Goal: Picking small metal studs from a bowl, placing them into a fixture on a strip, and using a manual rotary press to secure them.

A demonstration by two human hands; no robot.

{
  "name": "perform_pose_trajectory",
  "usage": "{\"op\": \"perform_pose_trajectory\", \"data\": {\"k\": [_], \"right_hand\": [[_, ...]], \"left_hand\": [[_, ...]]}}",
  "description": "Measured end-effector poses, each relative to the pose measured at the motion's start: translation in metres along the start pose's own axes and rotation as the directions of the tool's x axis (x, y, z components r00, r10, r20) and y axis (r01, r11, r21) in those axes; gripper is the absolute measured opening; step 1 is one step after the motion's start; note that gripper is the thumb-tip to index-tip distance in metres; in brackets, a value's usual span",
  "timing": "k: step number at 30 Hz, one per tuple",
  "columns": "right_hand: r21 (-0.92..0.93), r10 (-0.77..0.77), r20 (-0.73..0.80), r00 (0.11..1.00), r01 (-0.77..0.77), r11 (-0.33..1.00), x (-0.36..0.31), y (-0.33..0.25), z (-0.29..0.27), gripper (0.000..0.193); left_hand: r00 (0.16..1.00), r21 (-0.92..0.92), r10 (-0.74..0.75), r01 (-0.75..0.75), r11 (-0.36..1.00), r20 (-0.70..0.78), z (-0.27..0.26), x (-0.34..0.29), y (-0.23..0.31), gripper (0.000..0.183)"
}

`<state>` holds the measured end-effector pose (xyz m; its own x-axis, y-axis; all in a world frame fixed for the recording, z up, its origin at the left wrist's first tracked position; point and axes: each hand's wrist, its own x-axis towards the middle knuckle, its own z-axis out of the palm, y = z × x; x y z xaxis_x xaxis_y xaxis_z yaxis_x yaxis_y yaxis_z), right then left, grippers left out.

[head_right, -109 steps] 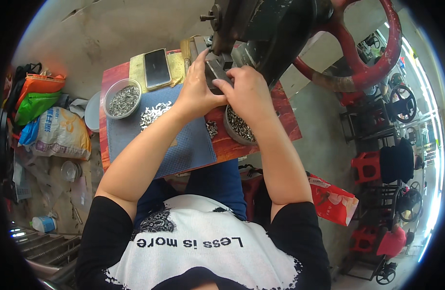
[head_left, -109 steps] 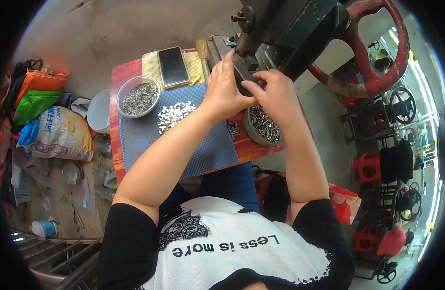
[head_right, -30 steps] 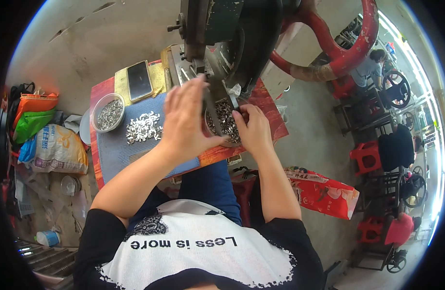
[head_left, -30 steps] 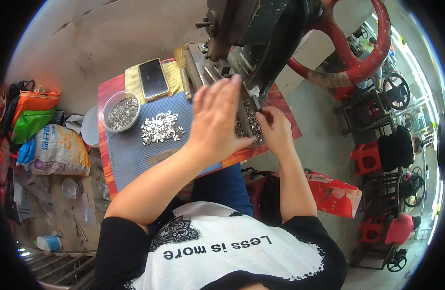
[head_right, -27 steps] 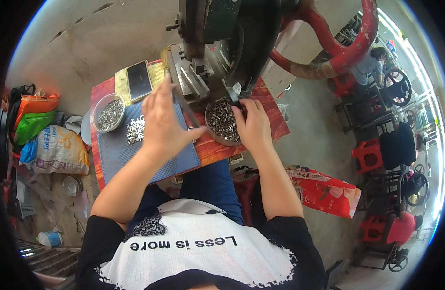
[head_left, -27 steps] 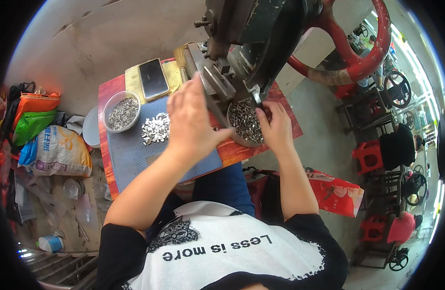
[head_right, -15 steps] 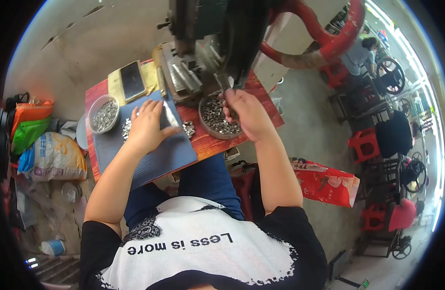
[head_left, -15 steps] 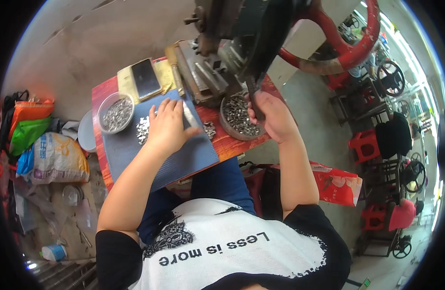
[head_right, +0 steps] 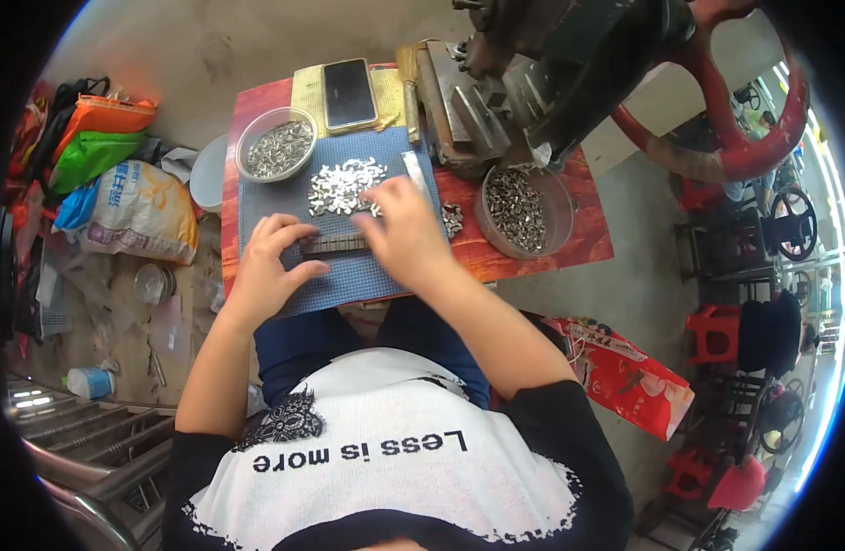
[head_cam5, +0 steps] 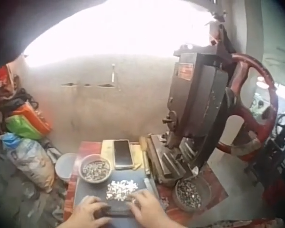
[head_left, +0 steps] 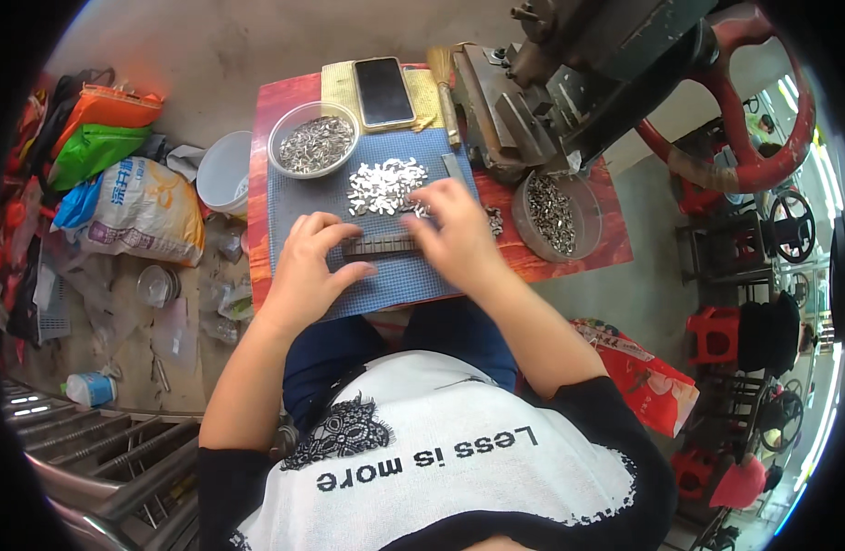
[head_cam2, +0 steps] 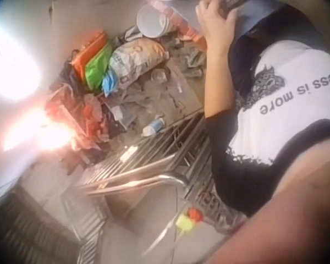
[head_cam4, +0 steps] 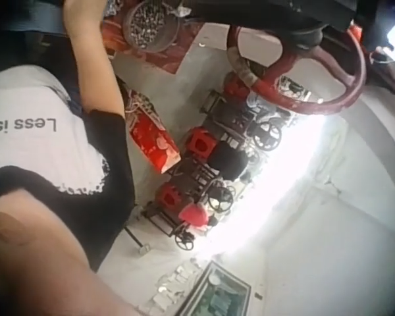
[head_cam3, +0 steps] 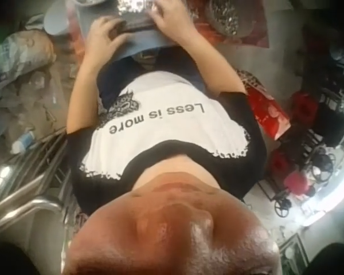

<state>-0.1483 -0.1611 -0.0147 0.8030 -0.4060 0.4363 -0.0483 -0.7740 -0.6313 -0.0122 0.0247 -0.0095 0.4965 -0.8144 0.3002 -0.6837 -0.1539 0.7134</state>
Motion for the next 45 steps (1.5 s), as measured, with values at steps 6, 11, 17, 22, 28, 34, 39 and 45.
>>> {"op": "perform_pose_trajectory", "data": {"k": [6,11,17,22,28,34,39,45], "right_hand": [[-0.152,0.095,0.112,0.989,-0.077,0.985,0.013,0.012,0.003,0.032],[-0.187,0.025,0.179,0.983,0.009,0.982,0.037,0.0,0.016,0.027],[-0.2,-0.011,0.218,0.976,0.056,0.978,0.058,-0.002,0.031,0.02],[-0.093,-0.062,0.224,0.973,0.085,0.992,0.058,-0.005,0.018,0.015],[-0.068,-0.102,0.307,0.946,0.129,0.989,0.042,-0.002,0.013,0.012],[0.035,0.062,0.274,0.96,-0.074,0.997,0.037,-0.004,0.0,0.012],[0.117,0.156,0.351,0.923,-0.208,0.971,0.015,-0.006,-0.028,0.014],[0.114,-0.054,0.306,0.95,0.02,0.993,-0.002,0.011,-0.029,0.012]], "left_hand": [[0.999,0.092,0.014,-0.011,0.996,-0.031,0.012,-0.003,-0.004,0.024],[0.998,0.079,0.025,-0.02,0.997,-0.053,0.013,-0.006,-0.009,0.025],[0.999,0.076,0.027,-0.024,0.997,-0.037,0.012,-0.006,-0.009,0.026],[0.995,0.039,0.067,-0.065,0.997,-0.071,0.007,-0.007,-0.01,0.025],[0.973,-0.137,-0.147,0.123,0.983,-0.178,0.003,0.016,-0.02,0.01],[0.985,0.043,-0.157,0.161,0.986,-0.071,0.009,0.033,-0.023,0.009],[0.99,0.092,-0.119,0.126,0.988,-0.078,0.01,0.032,-0.025,0.012],[0.989,0.045,-0.147,0.146,0.988,0.019,-0.003,0.033,-0.02,0.012]]}}
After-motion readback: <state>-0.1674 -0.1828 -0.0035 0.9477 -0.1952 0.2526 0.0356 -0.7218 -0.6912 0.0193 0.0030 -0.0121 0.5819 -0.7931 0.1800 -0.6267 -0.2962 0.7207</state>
